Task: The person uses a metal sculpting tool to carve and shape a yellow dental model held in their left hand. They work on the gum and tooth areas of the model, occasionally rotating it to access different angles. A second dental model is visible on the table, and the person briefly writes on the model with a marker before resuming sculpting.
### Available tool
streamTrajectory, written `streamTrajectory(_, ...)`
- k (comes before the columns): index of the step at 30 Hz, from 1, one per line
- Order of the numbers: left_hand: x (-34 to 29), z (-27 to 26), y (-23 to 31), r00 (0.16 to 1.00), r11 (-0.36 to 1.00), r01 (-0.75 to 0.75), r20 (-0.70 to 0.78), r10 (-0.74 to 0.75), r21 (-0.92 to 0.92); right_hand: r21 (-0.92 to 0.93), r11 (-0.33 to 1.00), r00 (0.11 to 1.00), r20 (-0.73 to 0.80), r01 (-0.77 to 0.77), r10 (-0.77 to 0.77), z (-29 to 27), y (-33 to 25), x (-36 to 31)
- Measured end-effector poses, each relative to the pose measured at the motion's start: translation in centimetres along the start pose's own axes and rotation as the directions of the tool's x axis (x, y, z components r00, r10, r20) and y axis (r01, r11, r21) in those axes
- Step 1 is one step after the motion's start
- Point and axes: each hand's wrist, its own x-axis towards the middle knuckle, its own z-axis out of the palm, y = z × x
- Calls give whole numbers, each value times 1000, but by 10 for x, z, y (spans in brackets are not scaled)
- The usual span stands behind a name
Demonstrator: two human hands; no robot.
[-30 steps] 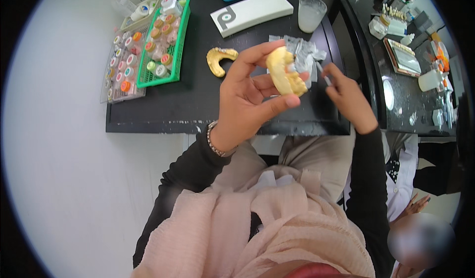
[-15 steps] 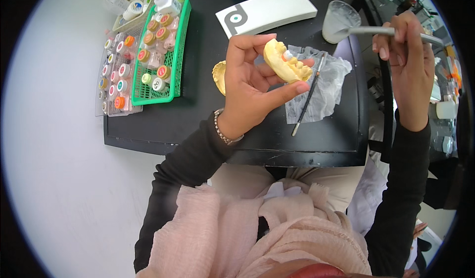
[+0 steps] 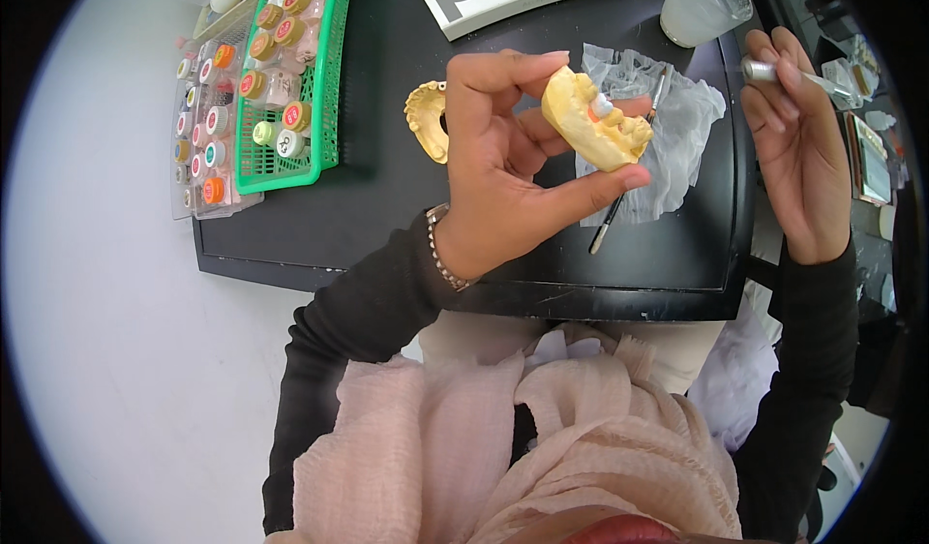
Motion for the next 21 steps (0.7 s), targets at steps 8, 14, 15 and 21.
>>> streamTrajectory(8,-3,1,-1,1000,1000,0,8,0,14,22,982,978,-97,-185,186,33,7,-6)
streamTrajectory(14,-2,4,6,999,996,-6,43,2,92,-527,837,975,218,148,-36,27,16,-20)
streamTrajectory(15,-1,5,9,999,991,-8,52,2,131,-542,819,971,227,186,-70,36,14,-21)
streamTrajectory(21,-1,3,8,995,985,-75,79,63,158,-734,468,837,547,492,-24,37,-2,-18)
